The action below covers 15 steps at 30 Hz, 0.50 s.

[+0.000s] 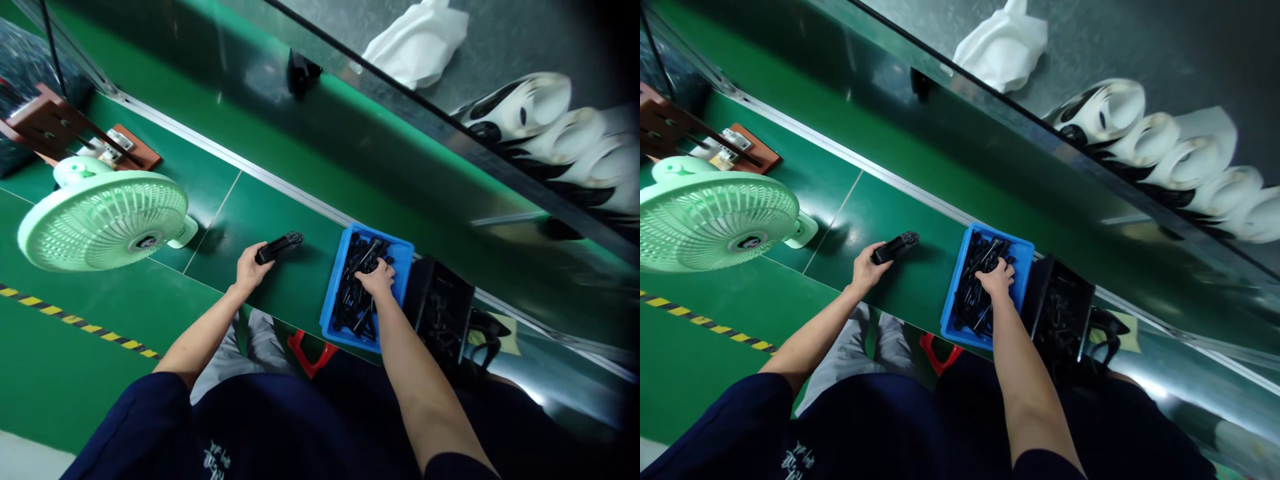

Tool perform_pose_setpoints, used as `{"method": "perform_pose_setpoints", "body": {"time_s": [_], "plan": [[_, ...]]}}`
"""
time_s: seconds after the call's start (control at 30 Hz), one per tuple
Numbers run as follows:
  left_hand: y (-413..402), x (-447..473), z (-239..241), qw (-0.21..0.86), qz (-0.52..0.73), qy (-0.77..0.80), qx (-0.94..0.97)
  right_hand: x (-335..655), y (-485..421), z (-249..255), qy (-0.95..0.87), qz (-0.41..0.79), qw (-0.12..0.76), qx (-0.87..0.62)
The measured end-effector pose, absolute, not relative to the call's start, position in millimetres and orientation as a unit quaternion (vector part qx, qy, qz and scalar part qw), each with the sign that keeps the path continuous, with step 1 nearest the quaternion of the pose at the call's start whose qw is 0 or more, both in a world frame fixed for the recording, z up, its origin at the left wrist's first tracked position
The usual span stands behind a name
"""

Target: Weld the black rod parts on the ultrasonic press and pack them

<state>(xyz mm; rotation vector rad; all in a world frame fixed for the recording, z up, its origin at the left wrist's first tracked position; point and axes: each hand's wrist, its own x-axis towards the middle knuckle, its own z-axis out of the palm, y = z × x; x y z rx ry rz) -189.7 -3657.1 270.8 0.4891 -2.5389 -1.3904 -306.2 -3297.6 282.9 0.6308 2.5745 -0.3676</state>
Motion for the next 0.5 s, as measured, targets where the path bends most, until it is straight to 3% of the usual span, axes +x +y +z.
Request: {"method": "perform_pose_setpoints", "body": {"time_s": [0.5], "plan": [[-3653.6,-185.5,264.0,0.122,-0.492,-0.847,0.162,-305.3,-3300.3,282.0,0.935,-0.130,0.229,0.237]]}}
